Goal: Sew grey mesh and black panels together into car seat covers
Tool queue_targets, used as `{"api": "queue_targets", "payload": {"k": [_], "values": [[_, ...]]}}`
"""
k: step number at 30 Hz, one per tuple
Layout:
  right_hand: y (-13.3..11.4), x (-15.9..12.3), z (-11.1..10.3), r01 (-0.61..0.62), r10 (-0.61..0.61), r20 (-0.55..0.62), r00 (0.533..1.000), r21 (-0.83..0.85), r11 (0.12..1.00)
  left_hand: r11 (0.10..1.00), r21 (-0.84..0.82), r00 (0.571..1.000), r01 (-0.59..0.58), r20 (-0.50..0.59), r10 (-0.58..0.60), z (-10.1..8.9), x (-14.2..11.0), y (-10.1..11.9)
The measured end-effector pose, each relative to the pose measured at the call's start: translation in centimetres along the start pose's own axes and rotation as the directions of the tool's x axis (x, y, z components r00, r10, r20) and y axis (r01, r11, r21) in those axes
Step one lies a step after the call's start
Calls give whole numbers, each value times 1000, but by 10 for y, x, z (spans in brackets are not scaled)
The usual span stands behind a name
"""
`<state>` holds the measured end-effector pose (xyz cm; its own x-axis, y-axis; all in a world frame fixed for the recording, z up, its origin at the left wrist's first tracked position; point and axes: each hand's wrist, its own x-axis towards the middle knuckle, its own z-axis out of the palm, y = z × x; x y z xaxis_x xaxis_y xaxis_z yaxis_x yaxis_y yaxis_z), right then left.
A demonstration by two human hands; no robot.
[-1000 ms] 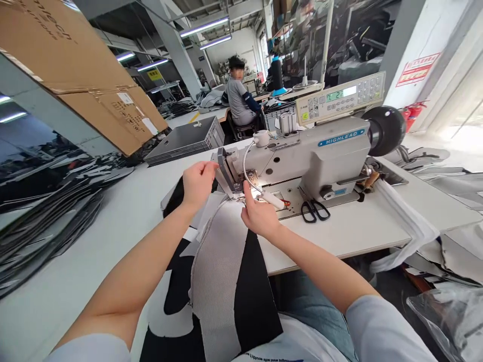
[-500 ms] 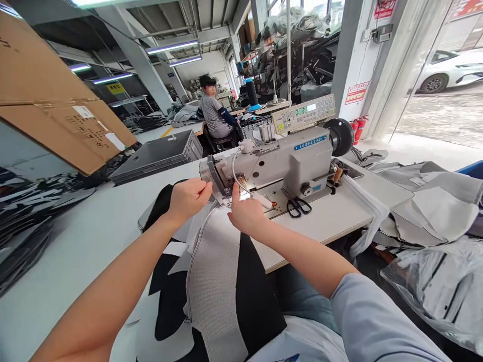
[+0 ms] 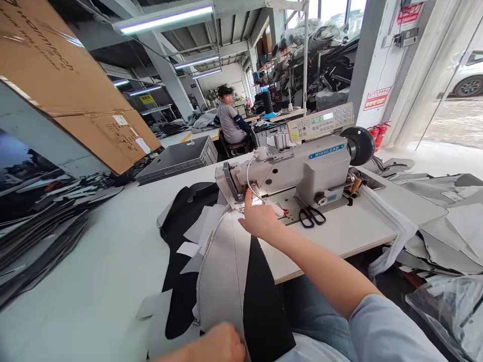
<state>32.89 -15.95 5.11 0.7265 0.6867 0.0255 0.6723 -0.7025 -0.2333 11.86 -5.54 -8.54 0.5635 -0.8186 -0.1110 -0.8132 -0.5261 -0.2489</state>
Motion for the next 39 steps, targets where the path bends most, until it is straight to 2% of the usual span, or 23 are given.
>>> {"api": "queue_targets", "payload": {"k": [2, 3, 4, 6, 7, 8, 9, 10, 12, 13, 14, 15, 16, 17, 19, 20, 22, 24, 28, 31, 33, 35, 39], "values": [[2, -4, 7, 91, -90, -14, 996, 236, 967, 995, -93, 997, 28, 80, -20, 19, -4, 45], [3, -8, 12, 148, -156, -17, 988, 436, 888, 988, -138, 995, 65, 80, -54, 19, -5, 58], [2, -12, 15, 182, -220, -24, 975, 650, 738, 978, -176, 991, 116, 88, -101, 14, -6, 65], [3, -21, 22, 152, -288, -54, 956, 932, 329, 948, -245, 977, 203, 115, -180, -7, -4, 65], [5, -24, 26, 125, -270, -74, 960, 976, 177, 930, -276, 967, 242, 146, -208, -21, -3, 59], [8, -26, 29, 132, -223, -106, 969, 985, 107, 909, -307, 955, 281, 187, -231, -35, 0, 49], [14, -26, 33, 181, -175, -158, 972, 975, 125, 884, -341, 941, 320, 226, -253, -47, 2, 37], [21, -24, 38, 257, -152, -227, 962, 941, 220, 849, -384, 924, 364, 262, -278, -59, 5, 21], [38, -17, 52, 415, -254, -329, 909, 759, 501, 719, -485, 867, 497, 264, -421, -75, 12, -17], [47, -12, 61, 476, -363, -310, 879, 622, 622, 602, -565, 808, 564, 228, -543, -79, 16, -39], [56, -7, 70, 524, -472, -235, 850, 482, 702, 431, -669, 697, 605, 184, -693, -81, 21, -62], [63, -2, 79, 557, -551, -131, 824, 363, 747, 250, -783, 573, 569, 160, -804, -81, 26, -85], [68, 3, 89, 577, -592, -34, 805, 274, 770, 66, -876, 454, 479, 182, -872, -79, 32, -106], [73, 7, 97, 586, -606, 38, 795, 214, 782, -84, -939, 390, 334, 219, -894, -76, 37, -125], [77, 15, 109, 581, -599, 97, 795, 165, 797, -246, -969, 341, 3, 233, -911, -67, 48, -155], [78, 18, 112, 575, -593, 100, 799, 160, 802, -270, -952, 315, -143, 214, -924, -62, 52, -164], [80, 22, 115, 576, -598, 99, 796, 181, 797, -246, -915, 216, -319, 183, -959, -53, 55, -175], [82, 25, 115, 579, -613, 86, 785, 250, 776, -191, -928, 134, -321, 155, -979, -45, 54, -179], [87, 27, 114, 536, -607, 19, 795, 447, 716, -131, -981, 165, -141, 107, -980, -33, 45, -186], [90, 26, 114, 520, -598, -9, 801, 507, 688, -93, -988, 130, -121, 77, -988, -30, 43, -191], [91, 25, 114, 523, -597, -14, 802, 499, 691, -90, -989, 131, -116, 75, -989, -31, 45, -192], [90, 24, 114, 527, -598, -5, 801, 478, 702, -153, -977, 139, -149, 132, -981, -35, 51, -192], [85, 20, 112, 534, -613, 11, 790, 478, 697, -365, -884, 153, -291, 334, -930, -48, 64, -195]]}}
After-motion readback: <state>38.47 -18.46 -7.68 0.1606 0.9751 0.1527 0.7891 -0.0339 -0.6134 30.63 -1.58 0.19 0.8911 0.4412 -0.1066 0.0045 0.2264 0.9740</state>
